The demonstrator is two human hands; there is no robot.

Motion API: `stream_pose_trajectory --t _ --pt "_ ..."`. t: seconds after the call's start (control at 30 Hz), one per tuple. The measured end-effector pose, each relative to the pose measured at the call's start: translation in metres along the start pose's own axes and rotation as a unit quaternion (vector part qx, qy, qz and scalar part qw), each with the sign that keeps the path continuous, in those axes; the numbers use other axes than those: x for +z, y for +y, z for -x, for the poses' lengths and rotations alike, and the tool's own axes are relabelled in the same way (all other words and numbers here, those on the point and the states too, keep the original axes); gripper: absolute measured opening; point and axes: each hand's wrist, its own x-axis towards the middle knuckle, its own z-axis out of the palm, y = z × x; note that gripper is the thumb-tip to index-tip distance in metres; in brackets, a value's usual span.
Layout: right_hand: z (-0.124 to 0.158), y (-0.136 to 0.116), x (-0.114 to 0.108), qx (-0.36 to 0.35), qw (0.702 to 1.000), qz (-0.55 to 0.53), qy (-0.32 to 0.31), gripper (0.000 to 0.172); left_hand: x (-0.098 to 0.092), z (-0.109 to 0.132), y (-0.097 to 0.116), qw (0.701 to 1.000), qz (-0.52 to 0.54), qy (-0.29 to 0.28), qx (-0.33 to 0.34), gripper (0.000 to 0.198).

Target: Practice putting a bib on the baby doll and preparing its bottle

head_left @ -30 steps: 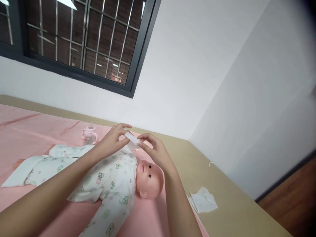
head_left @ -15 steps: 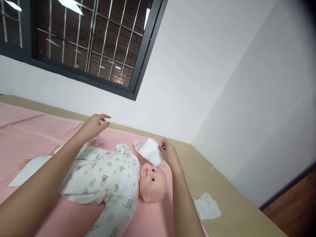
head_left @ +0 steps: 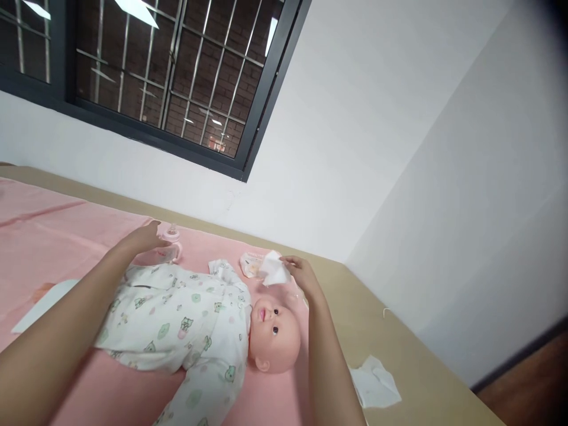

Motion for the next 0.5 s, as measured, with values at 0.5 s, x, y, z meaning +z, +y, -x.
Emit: stream_pose_trajectory --t 0.5 --pt "-0.034 0.062 0.043 0.147 0.964 -0.21 -0.076 0.048 0.018 -0.012 -0.005 0.999 0.006 0.001 0.047 0.032"
